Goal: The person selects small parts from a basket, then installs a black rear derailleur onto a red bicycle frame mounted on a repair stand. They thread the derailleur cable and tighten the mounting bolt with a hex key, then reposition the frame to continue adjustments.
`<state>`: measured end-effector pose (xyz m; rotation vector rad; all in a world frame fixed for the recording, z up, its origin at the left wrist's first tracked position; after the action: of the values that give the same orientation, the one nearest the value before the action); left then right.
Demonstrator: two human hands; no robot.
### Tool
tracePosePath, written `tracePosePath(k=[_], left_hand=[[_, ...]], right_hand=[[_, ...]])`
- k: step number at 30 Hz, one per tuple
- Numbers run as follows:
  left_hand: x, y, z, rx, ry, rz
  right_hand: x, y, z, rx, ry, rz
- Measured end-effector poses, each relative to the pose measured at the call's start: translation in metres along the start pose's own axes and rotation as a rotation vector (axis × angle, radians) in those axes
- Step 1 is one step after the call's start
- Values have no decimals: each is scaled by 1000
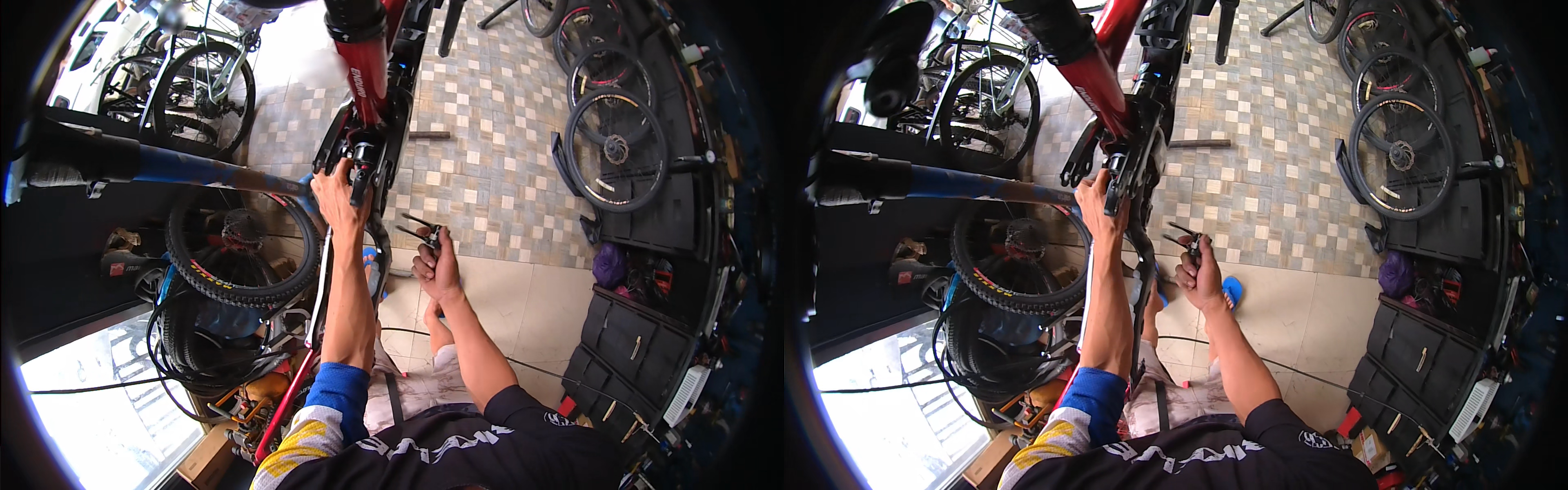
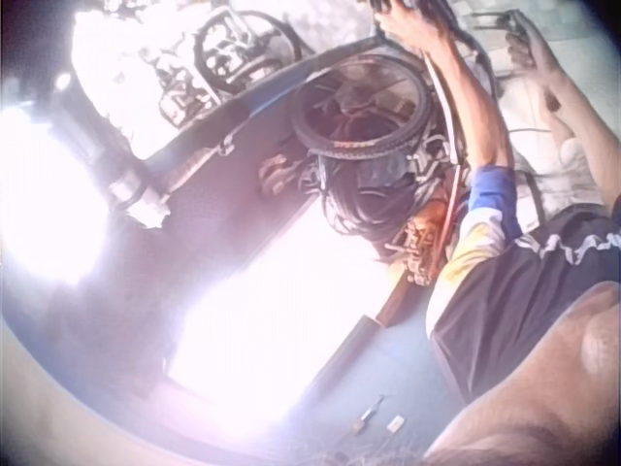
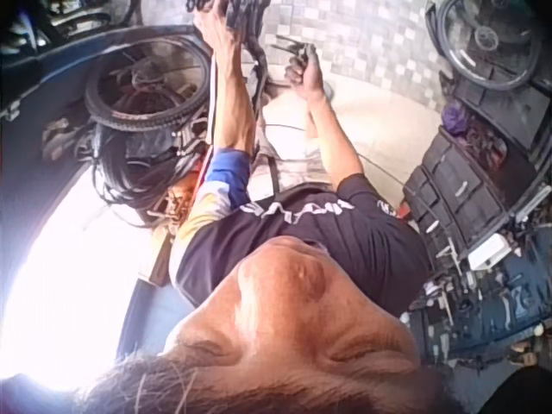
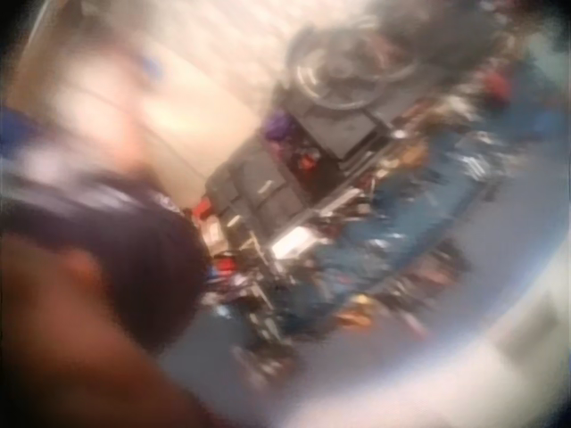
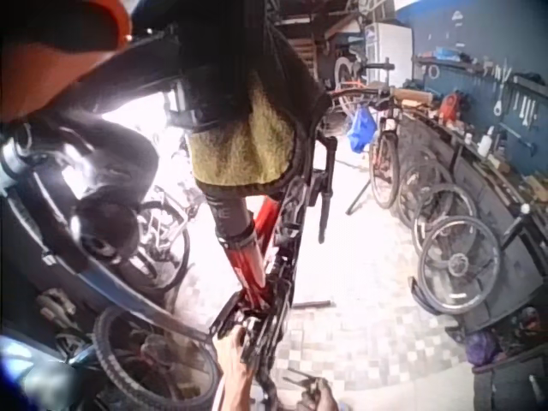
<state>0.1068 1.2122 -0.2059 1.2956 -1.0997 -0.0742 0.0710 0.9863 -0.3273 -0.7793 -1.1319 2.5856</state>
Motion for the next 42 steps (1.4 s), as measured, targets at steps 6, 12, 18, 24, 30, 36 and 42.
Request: tracePosePath(k=[6, 12, 18, 24, 30, 36, 42], left_hand=[[12, -1, 1, 13, -11, -144], [13, -1, 0, 50, -81, -75], [-1, -4, -7, -1, -72, -53], [1, -7, -10, -65, -45, -75], [11, -3, 0, -1, -61, -72], [0, -11, -8, -88, -106, -37], [-5, -13, -16, -251, -197, 28]], right_hand=[[-50, -26, 34, -299, 136, 29], [-76, -43, 59, -486, 245, 101], [-96, -35, 71, -215, 203, 1280], [-101, -44, 66, -233, 223, 1165], [-63, -74, 11, -466, 28, 284], [-23, -97, -34, -427, -100, 164], [-32, -103, -39, -375, 41, 497]])
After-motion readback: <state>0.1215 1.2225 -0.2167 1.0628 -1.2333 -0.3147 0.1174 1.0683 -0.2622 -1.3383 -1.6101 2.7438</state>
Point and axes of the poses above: each hand's wrist, its own z-axis away from the middle knuckle, its own y-axis out of the back of the hand, x = y × z, the point moved 9 cm from there along -z, towards the middle knuckle, and after that the axes turned 7 degrees about z, right-handed, at the moved point
